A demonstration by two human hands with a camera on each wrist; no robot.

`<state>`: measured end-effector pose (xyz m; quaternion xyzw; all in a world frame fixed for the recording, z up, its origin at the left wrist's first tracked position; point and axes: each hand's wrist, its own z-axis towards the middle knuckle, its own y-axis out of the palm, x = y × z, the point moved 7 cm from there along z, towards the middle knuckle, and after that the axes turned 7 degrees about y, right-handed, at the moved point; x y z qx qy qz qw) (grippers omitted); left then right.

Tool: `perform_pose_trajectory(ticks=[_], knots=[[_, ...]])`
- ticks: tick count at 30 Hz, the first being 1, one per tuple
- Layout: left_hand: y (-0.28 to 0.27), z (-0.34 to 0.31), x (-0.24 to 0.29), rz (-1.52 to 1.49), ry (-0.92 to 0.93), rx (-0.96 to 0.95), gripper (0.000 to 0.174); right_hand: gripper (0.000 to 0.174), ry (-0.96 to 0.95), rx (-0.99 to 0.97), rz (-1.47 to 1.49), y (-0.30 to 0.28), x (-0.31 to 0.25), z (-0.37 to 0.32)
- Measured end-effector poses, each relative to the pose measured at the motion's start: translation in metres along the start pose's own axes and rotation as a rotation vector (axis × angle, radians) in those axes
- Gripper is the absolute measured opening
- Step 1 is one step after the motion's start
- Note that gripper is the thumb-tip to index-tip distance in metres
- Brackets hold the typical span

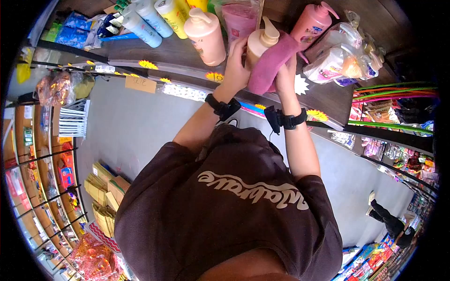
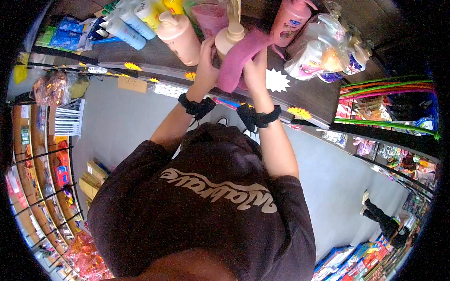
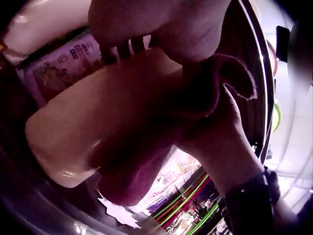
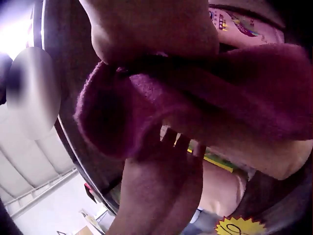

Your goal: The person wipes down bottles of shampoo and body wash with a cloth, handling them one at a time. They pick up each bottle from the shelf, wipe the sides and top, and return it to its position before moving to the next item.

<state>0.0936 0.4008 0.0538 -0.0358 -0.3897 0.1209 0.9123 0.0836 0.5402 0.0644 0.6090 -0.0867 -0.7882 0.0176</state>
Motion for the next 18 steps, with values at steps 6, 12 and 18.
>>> perform_pose_trajectory(ticks=[6, 12, 18], knots=[[0.003, -0.005, -0.019, -0.337, -0.182, -0.055, 0.072, 0.026, 0.213, -0.018, 0.235, -0.004, 0.003, 0.025], [0.002, -0.003, -0.029, -0.483, -0.331, -0.208, 0.077, 0.027, 0.346, -0.097, 0.307, -0.004, 0.019, 0.038], [0.002, 0.017, 0.022, 0.120, 0.073, -0.296, 0.080, 0.037, 0.240, -0.062, 0.281, 0.000, 0.012, 0.018]])
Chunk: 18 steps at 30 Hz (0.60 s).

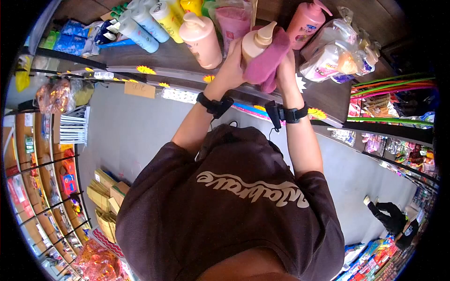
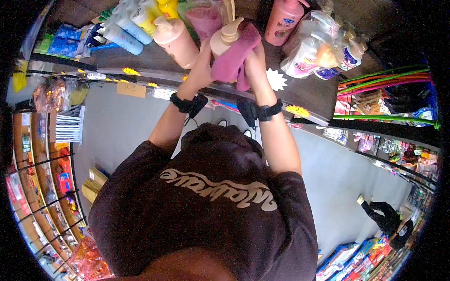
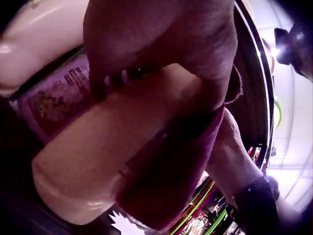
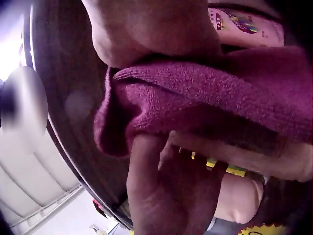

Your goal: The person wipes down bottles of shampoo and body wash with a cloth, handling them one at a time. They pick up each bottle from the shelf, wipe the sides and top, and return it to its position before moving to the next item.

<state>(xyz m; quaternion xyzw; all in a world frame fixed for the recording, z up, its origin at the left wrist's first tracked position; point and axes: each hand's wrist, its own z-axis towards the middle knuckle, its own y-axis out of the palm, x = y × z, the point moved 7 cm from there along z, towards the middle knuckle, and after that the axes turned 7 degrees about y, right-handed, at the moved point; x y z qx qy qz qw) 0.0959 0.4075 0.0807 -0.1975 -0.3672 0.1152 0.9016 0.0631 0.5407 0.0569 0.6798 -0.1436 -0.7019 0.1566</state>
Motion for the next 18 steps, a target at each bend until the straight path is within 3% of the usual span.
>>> perform_pose_trajectory(ticks=[4, 7, 9, 13, 16, 18], knots=[[0.007, 0.001, -0.019, 0.012, -0.070, 0.056, 0.078, 0.038, -0.101, -0.070, -0.073, 0.004, -0.005, -0.003], [0.006, -0.002, -0.027, -0.139, -0.174, 0.149, 0.076, 0.035, -0.019, -0.046, -0.027, 0.000, -0.004, -0.001], [0.009, -0.011, -0.035, -0.451, -0.235, 0.290, 0.079, 0.032, -0.051, -0.009, -0.080, -0.003, -0.007, 0.008], [0.015, -0.012, -0.042, -0.551, -0.228, 0.146, 0.085, 0.029, -0.076, 0.018, -0.085, -0.004, -0.016, 0.017], [0.015, -0.011, -0.043, -0.646, -0.238, 0.047, 0.085, 0.031, 0.045, -0.005, 0.037, -0.010, -0.002, 0.022], [0.011, -0.010, -0.045, -0.432, -0.161, 0.013, 0.081, 0.036, 0.022, -0.063, 0.044, -0.004, 0.000, 0.015]])
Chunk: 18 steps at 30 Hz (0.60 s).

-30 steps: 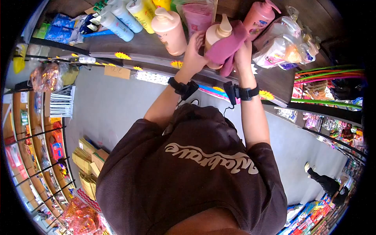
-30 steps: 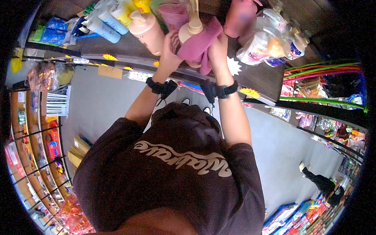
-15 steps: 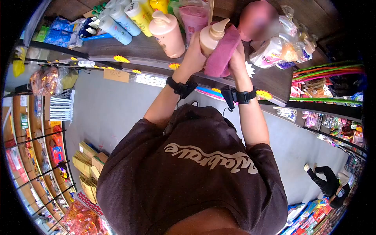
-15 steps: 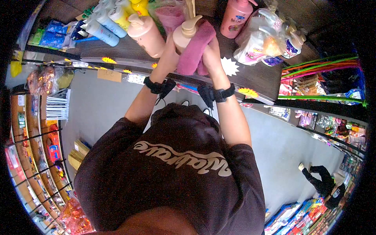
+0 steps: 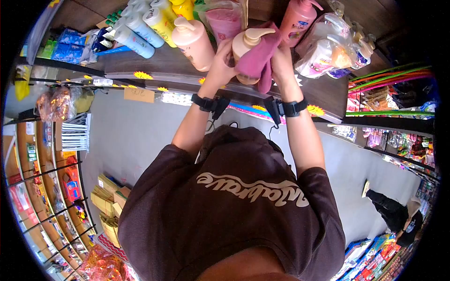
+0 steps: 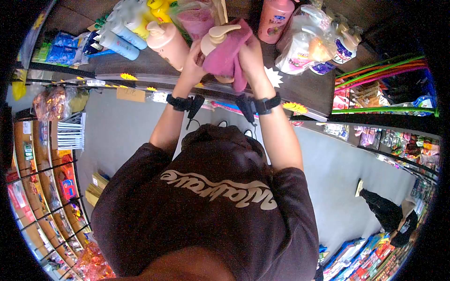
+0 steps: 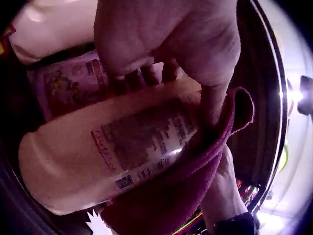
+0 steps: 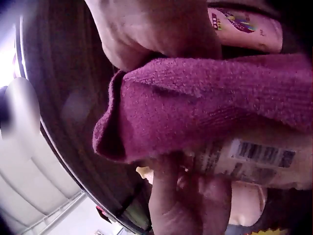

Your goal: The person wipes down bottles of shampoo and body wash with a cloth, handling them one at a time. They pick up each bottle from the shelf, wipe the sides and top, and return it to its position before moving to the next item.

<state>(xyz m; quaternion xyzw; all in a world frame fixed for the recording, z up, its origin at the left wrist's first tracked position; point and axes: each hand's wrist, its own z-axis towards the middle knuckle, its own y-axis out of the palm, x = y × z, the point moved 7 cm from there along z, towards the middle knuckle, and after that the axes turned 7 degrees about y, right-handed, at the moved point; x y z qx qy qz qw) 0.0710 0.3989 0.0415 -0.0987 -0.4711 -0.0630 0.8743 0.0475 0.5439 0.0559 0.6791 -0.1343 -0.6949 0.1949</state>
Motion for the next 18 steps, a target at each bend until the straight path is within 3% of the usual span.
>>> perform_pose_trajectory(ticks=[3, 6, 7, 16, 18], knots=[[-0.005, -0.008, 0.003, -0.194, -0.025, 0.119, 0.079, 0.036, -0.028, -0.041, -0.110, 0.004, 0.000, -0.022], [-0.005, -0.011, 0.004, -0.298, -0.079, 0.103, 0.076, 0.040, -0.090, -0.020, -0.160, 0.008, 0.004, -0.029], [-0.003, -0.012, 0.003, -0.296, -0.080, 0.103, 0.076, 0.034, -0.063, 0.040, -0.148, 0.006, 0.007, -0.027], [0.008, -0.010, 0.010, -0.007, -0.055, 0.278, 0.079, 0.019, -0.046, 0.144, 0.125, 0.002, -0.003, -0.018], [0.008, -0.010, 0.019, 0.168, 0.032, 0.237, 0.067, 0.018, -0.090, 0.169, 0.204, 0.001, -0.010, -0.023]])
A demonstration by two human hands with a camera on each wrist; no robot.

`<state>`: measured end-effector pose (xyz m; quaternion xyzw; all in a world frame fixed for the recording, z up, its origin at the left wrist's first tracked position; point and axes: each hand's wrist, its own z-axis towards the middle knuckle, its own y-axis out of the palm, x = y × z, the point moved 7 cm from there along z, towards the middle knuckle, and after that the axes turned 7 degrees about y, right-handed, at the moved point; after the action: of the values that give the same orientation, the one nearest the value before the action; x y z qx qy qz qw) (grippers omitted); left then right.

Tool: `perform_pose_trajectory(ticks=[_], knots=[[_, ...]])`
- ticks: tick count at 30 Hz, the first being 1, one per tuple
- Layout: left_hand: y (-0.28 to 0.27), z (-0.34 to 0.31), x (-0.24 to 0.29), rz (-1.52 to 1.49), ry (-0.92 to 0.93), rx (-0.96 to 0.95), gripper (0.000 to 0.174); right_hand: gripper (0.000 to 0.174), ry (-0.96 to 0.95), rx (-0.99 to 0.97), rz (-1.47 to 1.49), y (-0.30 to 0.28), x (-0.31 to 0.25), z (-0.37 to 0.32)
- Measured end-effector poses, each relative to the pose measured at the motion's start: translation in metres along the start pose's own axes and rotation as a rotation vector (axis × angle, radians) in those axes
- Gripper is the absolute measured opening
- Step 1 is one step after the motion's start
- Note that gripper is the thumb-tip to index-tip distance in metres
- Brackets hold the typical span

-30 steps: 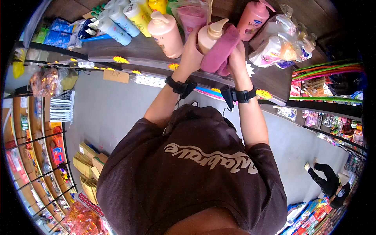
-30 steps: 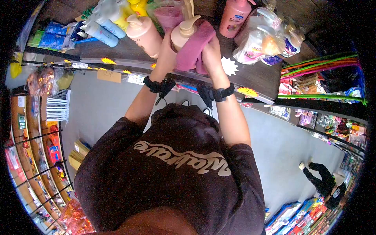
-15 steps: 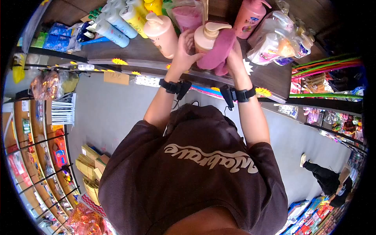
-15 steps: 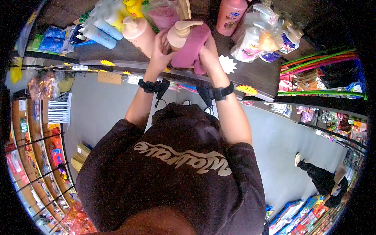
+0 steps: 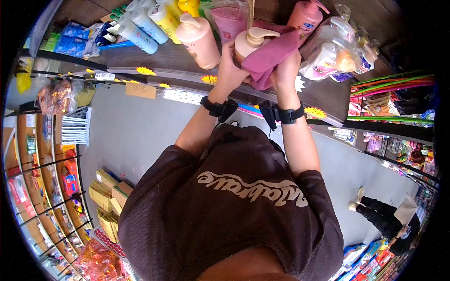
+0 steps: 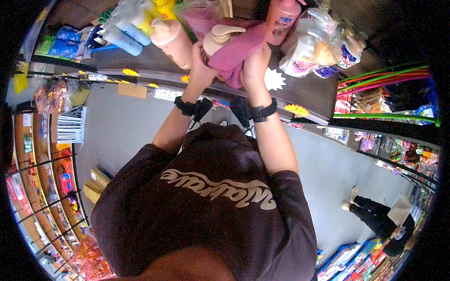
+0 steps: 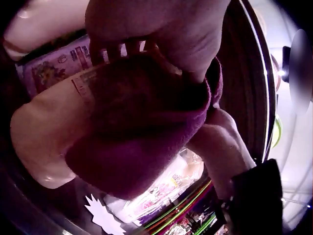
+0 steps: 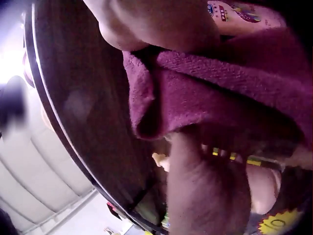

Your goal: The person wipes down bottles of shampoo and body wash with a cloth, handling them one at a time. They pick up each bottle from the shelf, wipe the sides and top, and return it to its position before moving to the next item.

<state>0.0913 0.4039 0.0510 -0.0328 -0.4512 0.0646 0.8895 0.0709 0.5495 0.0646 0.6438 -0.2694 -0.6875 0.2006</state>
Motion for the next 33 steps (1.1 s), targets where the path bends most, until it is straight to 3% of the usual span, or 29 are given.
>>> perform_pose_trajectory(ticks=[2, 6, 8, 10, 13, 15, 19, 25, 27, 28, 30, 31, 33], knots=[[0.000, -0.001, -0.001, 0.011, 0.000, 0.007, 0.067, 0.018, -0.040, 0.033, 0.082, 0.002, -0.009, -0.006], [0.002, -0.001, 0.002, -0.015, 0.011, 0.005, 0.062, 0.018, -0.051, -0.008, -0.271, 0.020, -0.016, -0.012], [0.001, -0.001, -0.001, 0.000, -0.005, 0.006, 0.059, 0.021, -0.159, -0.040, -0.569, 0.033, -0.019, -0.018], [-0.001, -0.003, -0.003, 0.019, -0.027, 0.011, 0.056, 0.026, -0.126, -0.075, -0.500, 0.029, -0.007, -0.013], [0.000, -0.001, 0.005, 0.033, 0.085, 0.006, 0.050, 0.027, -0.134, -0.128, -0.528, 0.027, -0.002, -0.009], [-0.002, -0.001, -0.005, -0.053, -0.009, 0.058, 0.070, 0.024, -0.084, -0.076, -0.408, 0.022, 0.001, -0.007], [-0.005, -0.001, 0.008, -0.025, 0.048, 0.043, 0.069, 0.020, 0.018, -0.043, -0.229, 0.017, 0.005, -0.002], [-0.005, 0.009, -0.005, -0.093, -0.031, -0.163, 0.068, 0.019, 0.059, -0.117, -0.197, 0.018, -0.001, 0.003], [-0.006, 0.011, 0.014, 0.106, 0.179, -0.127, 0.068, 0.019, 0.054, -0.116, -0.192, 0.018, 0.002, 0.002], [-0.004, 0.011, 0.012, 0.107, 0.180, -0.126, 0.068, 0.019, 0.050, -0.114, -0.186, 0.019, 0.003, 0.002], [-0.005, 0.010, 0.018, 0.471, 0.257, -0.010, 0.068, 0.019, 0.067, -0.116, -0.182, 0.018, 0.005, 0.001], [-0.002, 0.008, 0.019, 0.470, 0.258, -0.009, 0.068, 0.019, 0.079, -0.117, -0.180, 0.018, 0.006, 0.003], [-0.009, 0.007, 0.020, 0.125, 0.069, 0.135, 0.069, 0.020, 0.072, -0.135, -0.144, 0.017, 0.005, 0.006]])
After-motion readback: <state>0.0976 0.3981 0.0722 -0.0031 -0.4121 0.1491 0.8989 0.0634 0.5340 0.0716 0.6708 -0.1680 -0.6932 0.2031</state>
